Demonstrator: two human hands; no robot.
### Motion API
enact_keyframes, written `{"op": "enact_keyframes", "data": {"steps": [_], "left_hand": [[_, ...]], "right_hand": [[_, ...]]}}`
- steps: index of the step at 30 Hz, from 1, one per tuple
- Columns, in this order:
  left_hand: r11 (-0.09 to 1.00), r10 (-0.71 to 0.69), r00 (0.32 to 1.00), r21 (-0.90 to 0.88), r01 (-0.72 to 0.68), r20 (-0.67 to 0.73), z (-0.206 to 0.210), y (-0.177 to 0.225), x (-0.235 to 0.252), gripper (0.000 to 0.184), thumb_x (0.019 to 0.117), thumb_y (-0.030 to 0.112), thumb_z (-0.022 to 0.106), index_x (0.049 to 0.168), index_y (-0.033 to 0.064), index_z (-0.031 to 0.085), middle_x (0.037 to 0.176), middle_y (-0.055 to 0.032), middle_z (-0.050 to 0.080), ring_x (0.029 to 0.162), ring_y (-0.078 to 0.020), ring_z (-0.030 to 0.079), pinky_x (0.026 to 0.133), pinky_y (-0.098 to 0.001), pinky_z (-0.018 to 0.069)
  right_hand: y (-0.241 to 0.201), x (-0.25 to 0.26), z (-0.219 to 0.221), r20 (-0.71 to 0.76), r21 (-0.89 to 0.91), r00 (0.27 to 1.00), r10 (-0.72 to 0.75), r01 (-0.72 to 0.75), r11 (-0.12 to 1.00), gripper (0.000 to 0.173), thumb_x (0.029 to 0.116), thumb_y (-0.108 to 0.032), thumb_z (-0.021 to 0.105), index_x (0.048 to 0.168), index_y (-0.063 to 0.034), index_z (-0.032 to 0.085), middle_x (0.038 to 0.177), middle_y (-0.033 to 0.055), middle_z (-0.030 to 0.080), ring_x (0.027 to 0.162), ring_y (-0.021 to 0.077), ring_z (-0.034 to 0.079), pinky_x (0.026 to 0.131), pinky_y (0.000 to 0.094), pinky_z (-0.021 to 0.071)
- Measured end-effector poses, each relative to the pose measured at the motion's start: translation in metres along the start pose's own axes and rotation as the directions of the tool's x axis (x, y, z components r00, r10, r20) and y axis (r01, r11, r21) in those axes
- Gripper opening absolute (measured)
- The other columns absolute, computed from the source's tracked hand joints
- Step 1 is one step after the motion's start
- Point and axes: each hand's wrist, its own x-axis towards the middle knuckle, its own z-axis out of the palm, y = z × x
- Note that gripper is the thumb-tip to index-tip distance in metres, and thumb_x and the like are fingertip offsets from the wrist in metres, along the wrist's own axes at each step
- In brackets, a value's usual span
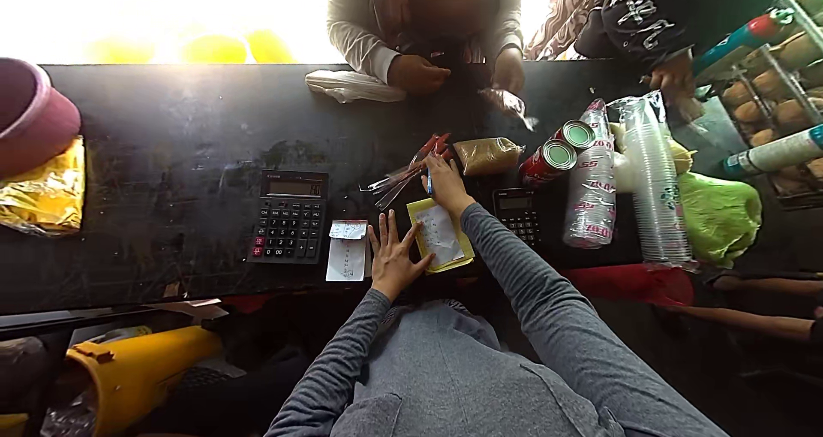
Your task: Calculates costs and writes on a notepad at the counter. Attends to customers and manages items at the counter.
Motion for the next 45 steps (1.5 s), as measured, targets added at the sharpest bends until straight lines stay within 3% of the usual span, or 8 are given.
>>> {"op": "enact_keyframes", "data": {"steps": [3,5,8,9,12,17,26,45], "left_hand": [[1.000,-0.001,1.000,-0.015,0.000,-0.020,-0.002,0.001,0.001,0.077,0.0842,0.081,0.052,0.148,0.0378,0.055,0.165,-0.0288,0.022,0.155,-0.0475,0.011,0.121,-0.0690,0.0011],[0.999,0.005,1.000,-0.037,-0.006,-0.031,-0.003,0.001,0.000,0.075,0.0847,0.079,0.054,0.147,0.0369,0.056,0.165,-0.0298,0.022,0.155,-0.0477,0.011,0.121,-0.0698,0.0019],[0.999,0.002,1.000,-0.040,-0.002,-0.007,-0.002,0.001,-0.003,0.077,0.0837,0.079,0.056,0.149,0.0392,0.052,0.167,-0.0281,0.017,0.156,-0.0457,0.007,0.120,-0.0697,-0.0003],[0.999,0.004,1.000,-0.042,-0.004,0.001,-0.002,0.000,-0.002,0.078,0.0825,0.079,0.056,0.149,0.0392,0.051,0.167,-0.0280,0.017,0.156,-0.0458,0.007,0.120,-0.0695,-0.0011],[0.999,0.013,1.000,-0.042,-0.012,0.006,-0.003,0.000,-0.001,0.082,0.0790,0.080,0.058,0.149,0.0386,0.051,0.167,-0.0273,0.017,0.156,-0.0454,0.006,0.120,-0.0693,-0.0021],[1.000,0.022,0.999,-0.002,-0.022,0.026,-0.004,-0.001,-0.001,0.089,0.0740,0.082,0.061,0.151,0.0393,0.049,0.168,-0.0256,0.016,0.156,-0.0444,0.006,0.120,-0.0697,-0.0014],[0.999,0.030,1.000,-0.020,-0.030,0.005,-0.004,-0.002,0.000,0.092,0.0722,0.083,0.062,0.151,0.0371,0.049,0.167,-0.0262,0.018,0.156,-0.0458,0.007,0.120,-0.0706,0.0000],[1.000,0.027,1.000,0.012,-0.027,0.010,-0.003,-0.002,0.001,0.090,0.0726,0.083,0.061,0.151,0.0382,0.049,0.167,-0.0243,0.019,0.157,-0.0434,0.007,0.120,-0.0697,-0.0005]], "right_hand": [[-0.001,-0.028,-0.003,-0.206,0.097,0.972,-0.112,0.134,0.986,0.031,0.0990,-0.016,0.063,0.124,0.0013,0.066,0.129,0.0216,0.067,0.131,0.0390,0.057,0.118,0.0600,0.0335],[-0.015,-0.072,-0.007,-0.419,0.334,0.903,-0.091,0.246,0.910,0.020,0.1016,-0.014,0.061,0.107,0.0023,0.070,0.101,0.0174,0.071,0.101,0.0318,0.066,0.095,0.0478,0.0511],[-0.031,-0.124,0.014,-0.316,0.786,0.934,0.169,0.157,0.598,0.061,0.1108,-0.048,0.021,0.117,-0.0061,0.064,0.066,-0.0020,0.053,0.052,0.0051,0.048,0.051,0.0214,0.0449],[-0.032,-0.134,0.025,-0.249,0.850,0.950,0.189,0.121,0.513,0.067,0.1085,-0.055,0.016,0.119,-0.0071,0.061,0.069,-0.0040,0.055,0.054,0.0033,0.050,0.051,0.0210,0.0460],[-0.032,-0.147,0.053,-0.262,0.880,0.927,0.268,0.115,0.461,0.048,0.1091,-0.028,0.023,0.088,-0.0054,0.060,0.068,-0.0058,0.059,0.057,0.0010,0.055,0.056,0.0208,0.0506],[-0.030,-0.147,0.050,-0.251,0.802,0.935,0.252,0.055,0.594,0.041,0.0979,-0.016,0.066,0.063,-0.0124,0.044,0.052,-0.0055,0.039,0.043,0.0028,0.035,0.045,0.0204,0.0328],[-0.031,-0.148,0.059,-0.346,0.695,0.919,0.188,0.116,0.709,0.032,0.0904,-0.003,0.061,0.062,-0.0073,0.048,0.054,-0.0015,0.044,0.046,0.0054,0.040,0.046,0.0230,0.0353],[-0.025,-0.150,0.060,-0.347,0.715,0.914,0.211,0.113,0.689,0.031,0.0911,-0.005,0.062,0.063,-0.0089,0.050,0.055,-0.0001,0.047,0.046,0.0070,0.041,0.044,0.0238,0.0349]]}}
